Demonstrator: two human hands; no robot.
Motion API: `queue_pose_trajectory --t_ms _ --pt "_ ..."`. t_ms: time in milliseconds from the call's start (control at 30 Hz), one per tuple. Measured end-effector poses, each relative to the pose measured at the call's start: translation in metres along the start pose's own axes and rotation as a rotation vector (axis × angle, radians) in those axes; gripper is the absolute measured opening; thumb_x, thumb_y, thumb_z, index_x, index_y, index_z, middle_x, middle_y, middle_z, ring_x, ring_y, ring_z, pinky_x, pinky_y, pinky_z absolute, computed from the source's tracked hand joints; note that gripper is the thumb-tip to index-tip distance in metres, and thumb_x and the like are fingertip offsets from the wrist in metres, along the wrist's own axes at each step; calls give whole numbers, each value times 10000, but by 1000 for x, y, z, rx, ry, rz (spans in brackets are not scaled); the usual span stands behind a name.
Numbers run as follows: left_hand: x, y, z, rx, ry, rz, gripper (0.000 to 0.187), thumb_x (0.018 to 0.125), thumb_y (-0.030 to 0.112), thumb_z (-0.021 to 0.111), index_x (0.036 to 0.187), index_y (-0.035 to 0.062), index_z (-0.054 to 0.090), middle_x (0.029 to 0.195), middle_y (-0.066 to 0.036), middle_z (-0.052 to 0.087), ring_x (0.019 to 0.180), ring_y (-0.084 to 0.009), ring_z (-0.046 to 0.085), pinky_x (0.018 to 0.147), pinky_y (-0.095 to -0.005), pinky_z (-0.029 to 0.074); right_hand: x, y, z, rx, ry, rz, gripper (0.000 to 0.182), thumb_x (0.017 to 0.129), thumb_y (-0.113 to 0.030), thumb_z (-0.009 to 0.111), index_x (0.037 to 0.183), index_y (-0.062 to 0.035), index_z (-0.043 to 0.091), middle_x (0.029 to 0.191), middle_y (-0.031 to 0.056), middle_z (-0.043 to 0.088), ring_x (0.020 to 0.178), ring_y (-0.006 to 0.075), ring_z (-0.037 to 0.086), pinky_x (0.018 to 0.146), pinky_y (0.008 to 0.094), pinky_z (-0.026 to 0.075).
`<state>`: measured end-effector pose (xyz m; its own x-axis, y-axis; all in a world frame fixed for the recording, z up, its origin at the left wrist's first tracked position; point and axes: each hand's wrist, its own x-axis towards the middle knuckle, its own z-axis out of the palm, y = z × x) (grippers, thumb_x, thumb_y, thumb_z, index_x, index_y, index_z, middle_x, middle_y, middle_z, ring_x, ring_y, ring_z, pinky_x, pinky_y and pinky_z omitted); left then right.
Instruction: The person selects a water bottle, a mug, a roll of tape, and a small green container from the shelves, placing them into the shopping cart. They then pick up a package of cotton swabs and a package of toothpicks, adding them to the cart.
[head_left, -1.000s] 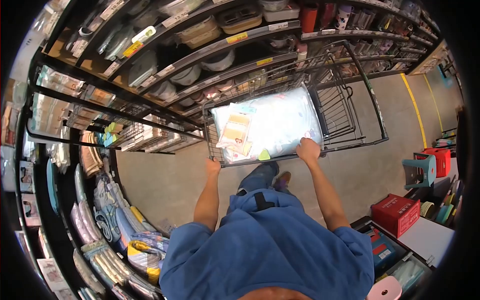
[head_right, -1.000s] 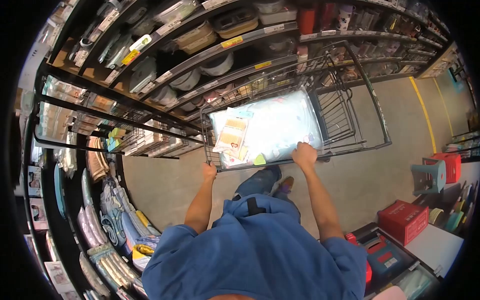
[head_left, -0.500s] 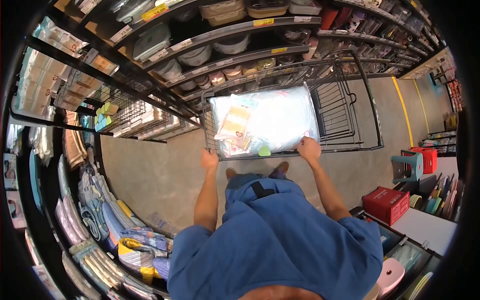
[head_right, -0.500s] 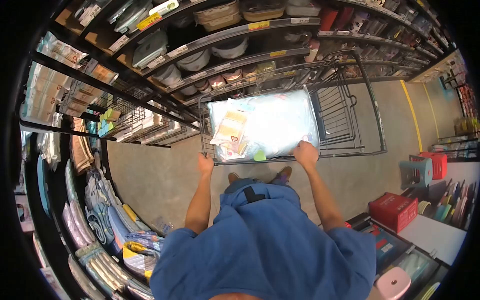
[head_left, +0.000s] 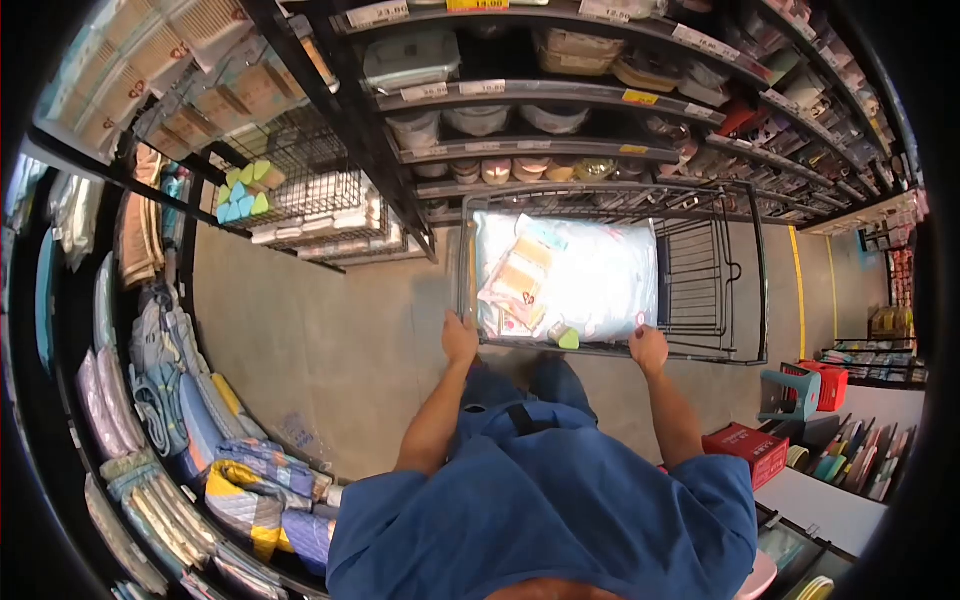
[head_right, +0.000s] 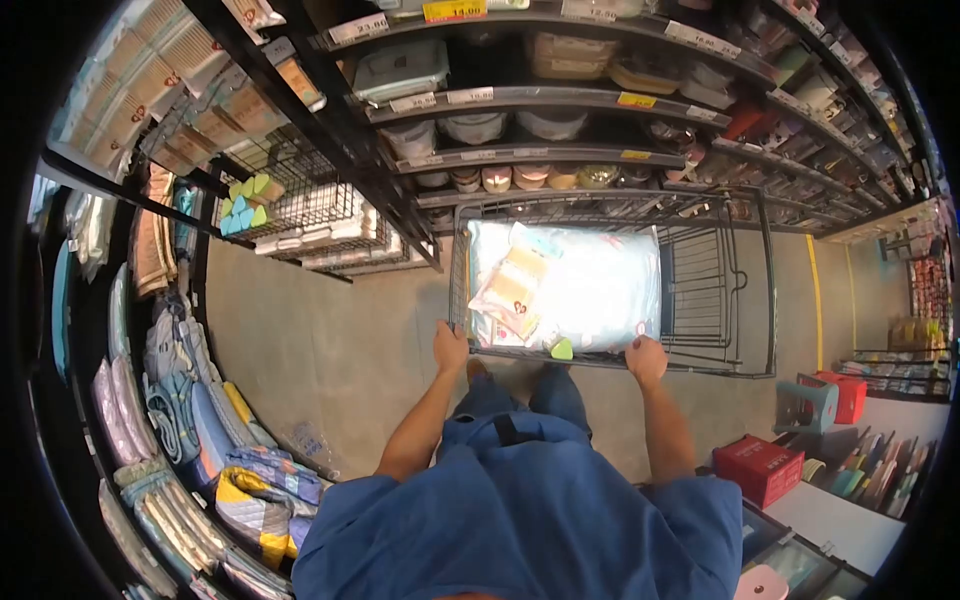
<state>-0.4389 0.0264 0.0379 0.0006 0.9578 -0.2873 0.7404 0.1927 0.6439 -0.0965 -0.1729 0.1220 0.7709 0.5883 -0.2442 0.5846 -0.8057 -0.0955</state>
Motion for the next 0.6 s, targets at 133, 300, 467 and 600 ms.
queue_pose_trajectory --t_ms 133,300,467,600 --pt "9 -13 -4 28 -13 15 320 898 242 542 1094 1 461 964 -295 608 907 -478 582 777 -532 451 -2 -9 4 27 -10 10 231 775 -272 585 833 -75 690 868 164 684 835 356 655 744 432 516" --pt "12 -13 -9 -13 -3 -2 331 894 248 543 1098 8 442 959 -294 608 909 -482 581 777 -538 448 3 -8 5 14 -64 -17 237 782 -263 584 846 -65 696 873 171 685 844 353 655 752 425 515" --pt "30 -26 -24 79 -110 26 343 893 264 542 1096 10 431 963 -292 607 887 -487 581 779 -538 454 41 -19 59 522 -82 -82 234 768 -230 643 874 -29 698 875 167 692 841 316 671 769 384 518" --pt "29 3 -37 232 -118 81 421 878 278 572 1150 -10 432 1109 -288 553 1012 -462 532 880 -512 422 59 -76 96 869 -18 -177 333 752 -254 695 934 24 677 880 172 696 843 263 675 789 345 511"
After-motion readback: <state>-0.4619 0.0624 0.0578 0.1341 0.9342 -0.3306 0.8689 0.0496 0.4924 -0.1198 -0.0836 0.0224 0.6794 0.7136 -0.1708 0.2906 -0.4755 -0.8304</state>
